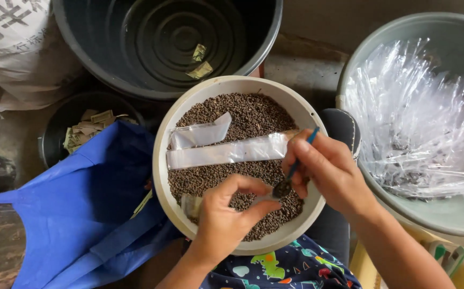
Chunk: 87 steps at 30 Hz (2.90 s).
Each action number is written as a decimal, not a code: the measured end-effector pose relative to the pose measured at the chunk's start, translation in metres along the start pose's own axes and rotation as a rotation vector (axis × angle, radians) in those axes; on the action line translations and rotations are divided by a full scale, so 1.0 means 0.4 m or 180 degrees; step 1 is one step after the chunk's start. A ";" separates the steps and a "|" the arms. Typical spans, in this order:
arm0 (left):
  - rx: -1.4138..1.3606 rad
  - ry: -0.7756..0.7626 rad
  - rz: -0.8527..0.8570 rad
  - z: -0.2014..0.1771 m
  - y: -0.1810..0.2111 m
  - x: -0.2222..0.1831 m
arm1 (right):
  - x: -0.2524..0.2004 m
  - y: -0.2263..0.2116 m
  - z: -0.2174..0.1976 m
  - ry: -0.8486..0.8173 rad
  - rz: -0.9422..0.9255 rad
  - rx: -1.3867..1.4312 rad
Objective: Filling small plastic bags with brown pellets from a large bowl by hand.
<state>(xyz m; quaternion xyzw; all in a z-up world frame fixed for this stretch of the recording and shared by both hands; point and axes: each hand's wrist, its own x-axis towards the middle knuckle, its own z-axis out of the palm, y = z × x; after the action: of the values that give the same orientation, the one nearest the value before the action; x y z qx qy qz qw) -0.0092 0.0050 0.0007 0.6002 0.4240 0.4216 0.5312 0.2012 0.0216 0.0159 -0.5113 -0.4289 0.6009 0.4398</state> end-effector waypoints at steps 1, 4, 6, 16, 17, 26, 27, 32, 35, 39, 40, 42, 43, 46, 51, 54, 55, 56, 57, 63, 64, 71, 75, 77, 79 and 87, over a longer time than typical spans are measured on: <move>0.0002 0.0001 0.0012 0.009 0.001 0.004 | -0.001 -0.023 -0.002 0.0000 -0.0012 -0.0003; -0.0349 -0.0026 -0.0030 0.017 0.024 0.030 | -0.008 -0.067 -0.018 -0.0724 -0.1347 -0.1260; 0.0083 0.0152 0.0302 0.008 0.058 0.051 | -0.027 -0.053 -0.043 0.0039 -0.1503 0.0195; -0.0561 0.0262 0.1008 -0.041 0.209 0.081 | -0.011 0.100 0.046 -0.0226 -0.1092 -0.0971; -0.0190 0.0060 0.0911 -0.033 0.188 0.088 | -0.009 0.110 0.056 -0.0312 -0.1021 -0.1012; 0.0163 -0.1007 0.0389 -0.034 -0.082 0.099 | -0.038 0.076 -0.061 0.0834 -0.1542 -0.0123; 0.1142 -0.0375 0.0889 -0.046 -0.081 0.113 | -0.043 0.081 -0.049 0.0561 -0.1678 -0.0106; 0.1103 0.0293 0.0638 -0.032 -0.027 0.107 | -0.086 0.064 0.053 -0.0647 -0.1922 -0.1880; 0.0953 0.0115 0.0483 -0.005 -0.046 0.082 | -0.094 0.100 0.048 -0.0906 -0.1854 -0.1584; 0.1144 -0.0064 0.1143 0.032 -0.046 0.066 | -0.036 0.132 0.060 0.0507 -0.0793 -0.0719; 0.1140 -0.0072 0.1144 0.037 -0.039 0.063 | -0.032 0.150 0.061 0.0516 -0.0790 -0.0720; 0.1549 0.0155 0.1827 0.046 -0.026 0.069 | -0.010 0.181 0.062 0.0532 -0.0108 0.0389; 0.1565 0.0160 0.1812 0.043 -0.030 0.066 | -0.006 0.178 0.060 0.0516 -0.0097 0.0400; 0.1610 0.0500 0.1913 0.035 -0.053 0.055 | -0.014 0.196 0.054 0.0651 -0.0169 0.0565; 0.0726 -0.0254 0.0622 -0.007 -0.026 0.042 | -0.031 0.213 0.006 -0.0126 -0.0389 -0.0515; 0.0175 -0.0457 -0.0024 -0.020 -0.032 0.024 | -0.041 0.199 -0.027 -0.0070 -0.0063 0.0155; 0.0176 -0.0463 -0.0030 -0.019 -0.055 0.030 | -0.056 0.185 -0.012 -0.0066 -0.0059 0.0160; 0.0140 -0.0447 0.0092 -0.019 -0.077 0.036 | -0.072 0.169 0.003 -0.0556 0.0111 0.0595; 0.0113 -0.0407 0.0237 -0.019 -0.099 0.044 | -0.082 0.152 0.018 -0.1071 0.0265 0.1015; 0.0428 -0.0954 0.0244 0.027 -0.117 0.036 | -0.053 0.197 -0.013 0.0107 0.0413 0.0381; 0.0428 -0.0945 0.0244 0.024 -0.115 0.046 | -0.051 0.190 0.000 0.0099 0.0413 0.0377; -0.0272 0.0918 0.0148 -0.124 -0.070 0.118 | -0.098 0.165 0.061 -0.0294 -0.0991 -0.1107; 0.0734 0.1055 0.0486 -0.153 -0.051 0.156 | -0.097 0.152 -0.019 -0.0310 -0.1057 -0.1733; 0.1669 0.1169 0.0738 -0.217 -0.159 0.201 | -0.100 0.194 -0.152 0.0457 -0.1028 -0.1966; 0.2583 0.1272 0.1011 -0.246 -0.213 0.220 | -0.107 0.235 -0.297 0.1230 -0.1006 -0.2208; 0.2223 0.0677 -0.0319 -0.273 -0.219 0.210 | -0.154 0.392 -0.645 0.1470 0.0786 -0.3829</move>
<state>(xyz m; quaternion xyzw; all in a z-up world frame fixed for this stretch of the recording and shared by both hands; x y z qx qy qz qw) -0.0951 0.1227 -0.0730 0.6767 0.6241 0.2849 0.2673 0.4484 -0.0596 -0.1490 -0.8294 -0.5229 0.1771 0.0857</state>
